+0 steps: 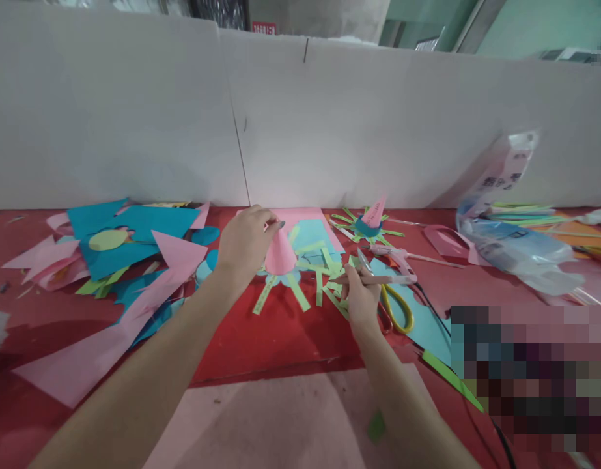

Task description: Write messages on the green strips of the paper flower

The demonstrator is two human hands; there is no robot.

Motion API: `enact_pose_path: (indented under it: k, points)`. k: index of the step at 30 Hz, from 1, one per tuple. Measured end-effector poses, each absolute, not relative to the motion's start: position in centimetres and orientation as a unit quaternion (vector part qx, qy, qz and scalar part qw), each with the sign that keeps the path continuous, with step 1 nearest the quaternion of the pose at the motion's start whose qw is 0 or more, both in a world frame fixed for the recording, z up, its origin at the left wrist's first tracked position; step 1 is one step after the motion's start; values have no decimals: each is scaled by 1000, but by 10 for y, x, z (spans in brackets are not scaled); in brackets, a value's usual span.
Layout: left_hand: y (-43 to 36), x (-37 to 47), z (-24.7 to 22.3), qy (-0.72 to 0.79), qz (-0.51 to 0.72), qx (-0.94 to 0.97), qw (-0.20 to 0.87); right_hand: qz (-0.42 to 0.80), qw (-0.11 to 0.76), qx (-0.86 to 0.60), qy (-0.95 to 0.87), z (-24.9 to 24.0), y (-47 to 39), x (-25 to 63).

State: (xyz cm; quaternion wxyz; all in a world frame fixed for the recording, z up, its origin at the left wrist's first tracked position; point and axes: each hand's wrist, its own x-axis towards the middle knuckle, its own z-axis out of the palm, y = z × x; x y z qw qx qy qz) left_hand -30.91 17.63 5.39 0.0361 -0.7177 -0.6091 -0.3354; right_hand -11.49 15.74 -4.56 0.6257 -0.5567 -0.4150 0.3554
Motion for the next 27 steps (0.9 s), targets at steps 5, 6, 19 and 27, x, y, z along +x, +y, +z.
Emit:
enact_pose_path:
  k: [5, 6, 19, 27]
  points:
    - [173, -308, 56, -607, -333, -721, 23, 361, 630, -552, -410, -48, 158, -116]
    - [172, -308, 56, -610, -331, -720, 19, 362, 630, -551, -411, -48, 159, -116]
    - [174, -303, 43, -617, -303, -726, -5, 360, 628, -543, -426, -49, 158, -116]
    - [164, -310, 48, -620, -414, -667, 7, 365, 623, -548, -423, -51, 159, -118]
